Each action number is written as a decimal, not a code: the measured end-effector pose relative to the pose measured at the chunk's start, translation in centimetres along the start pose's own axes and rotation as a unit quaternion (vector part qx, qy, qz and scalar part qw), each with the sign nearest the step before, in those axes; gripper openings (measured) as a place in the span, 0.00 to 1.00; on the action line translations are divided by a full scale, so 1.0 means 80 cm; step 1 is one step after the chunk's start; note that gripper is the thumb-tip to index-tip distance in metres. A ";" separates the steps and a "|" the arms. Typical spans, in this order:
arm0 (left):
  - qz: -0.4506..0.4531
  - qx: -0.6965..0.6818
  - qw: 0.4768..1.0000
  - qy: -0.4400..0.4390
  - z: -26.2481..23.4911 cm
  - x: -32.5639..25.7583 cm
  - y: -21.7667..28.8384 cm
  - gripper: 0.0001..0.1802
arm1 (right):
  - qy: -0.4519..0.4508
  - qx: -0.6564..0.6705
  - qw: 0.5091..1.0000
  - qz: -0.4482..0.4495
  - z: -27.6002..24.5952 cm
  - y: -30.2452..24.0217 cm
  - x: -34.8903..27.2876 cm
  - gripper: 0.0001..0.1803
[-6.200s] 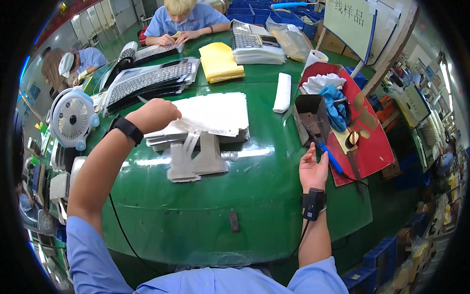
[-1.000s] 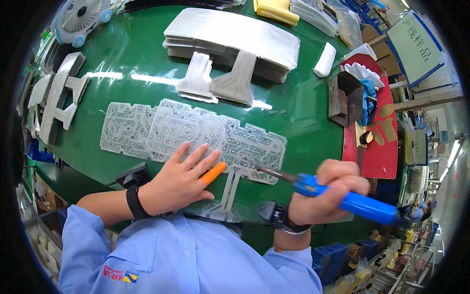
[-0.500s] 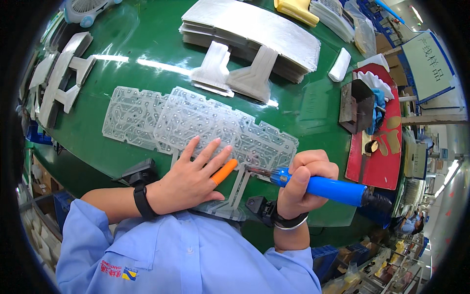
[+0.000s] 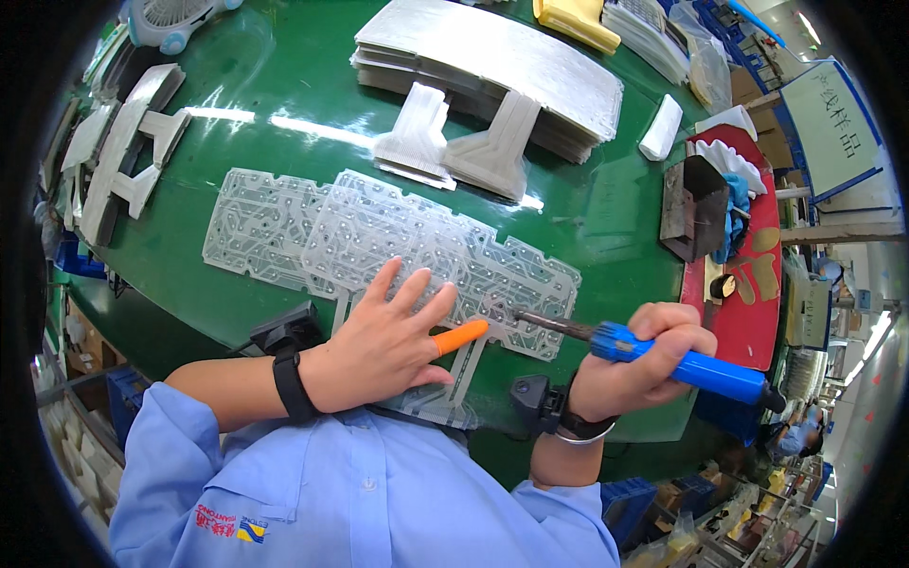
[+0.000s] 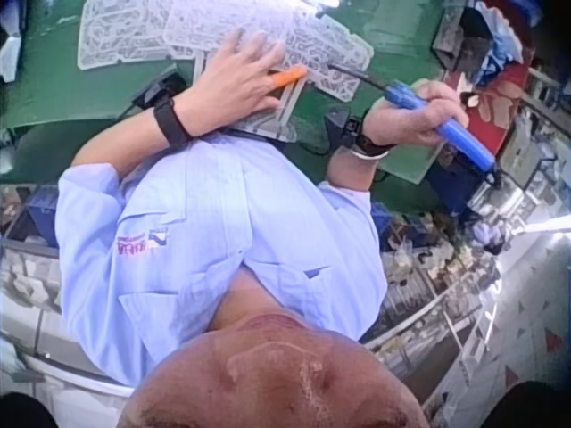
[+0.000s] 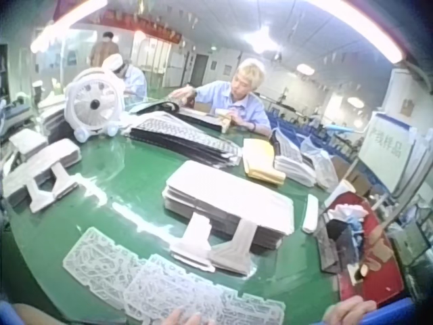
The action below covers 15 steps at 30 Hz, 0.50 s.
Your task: Soldering electronic connections on flexible keyboard membrane circuits at an industrial workbench.
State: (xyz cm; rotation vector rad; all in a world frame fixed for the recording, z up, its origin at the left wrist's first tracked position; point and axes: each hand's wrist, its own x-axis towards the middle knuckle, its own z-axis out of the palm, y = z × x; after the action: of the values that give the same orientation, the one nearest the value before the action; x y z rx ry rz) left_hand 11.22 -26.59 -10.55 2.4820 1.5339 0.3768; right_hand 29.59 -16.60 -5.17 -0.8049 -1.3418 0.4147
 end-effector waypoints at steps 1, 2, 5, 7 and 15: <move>0.001 0.001 1.000 -0.001 0.001 0.001 0.000 0.31 | 0.030 0.014 0.999 0.001 -0.004 0.002 0.004 0.17; -0.003 -0.009 1.000 -0.007 0.001 0.002 0.001 0.31 | 0.032 0.009 0.999 0.001 -0.007 0.004 0.008 0.17; 0.000 -0.023 1.000 0.009 0.004 0.002 0.000 0.31 | 0.041 0.014 0.999 0.012 -0.015 0.006 0.014 0.17; 0.009 -0.027 0.999 0.033 0.003 0.004 -0.002 0.32 | 0.056 0.025 0.998 0.021 -0.018 0.007 0.017 0.17; 0.043 -0.018 0.997 -0.066 -0.014 -0.021 0.016 0.38 | 0.106 0.047 0.993 0.034 -0.035 0.017 0.028 0.17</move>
State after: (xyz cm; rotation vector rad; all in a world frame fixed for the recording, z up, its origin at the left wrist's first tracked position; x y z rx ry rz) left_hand 11.23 -28.62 -9.26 2.4972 1.3612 0.2464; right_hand 33.01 -14.94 -4.66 -0.7946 -1.0919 0.4301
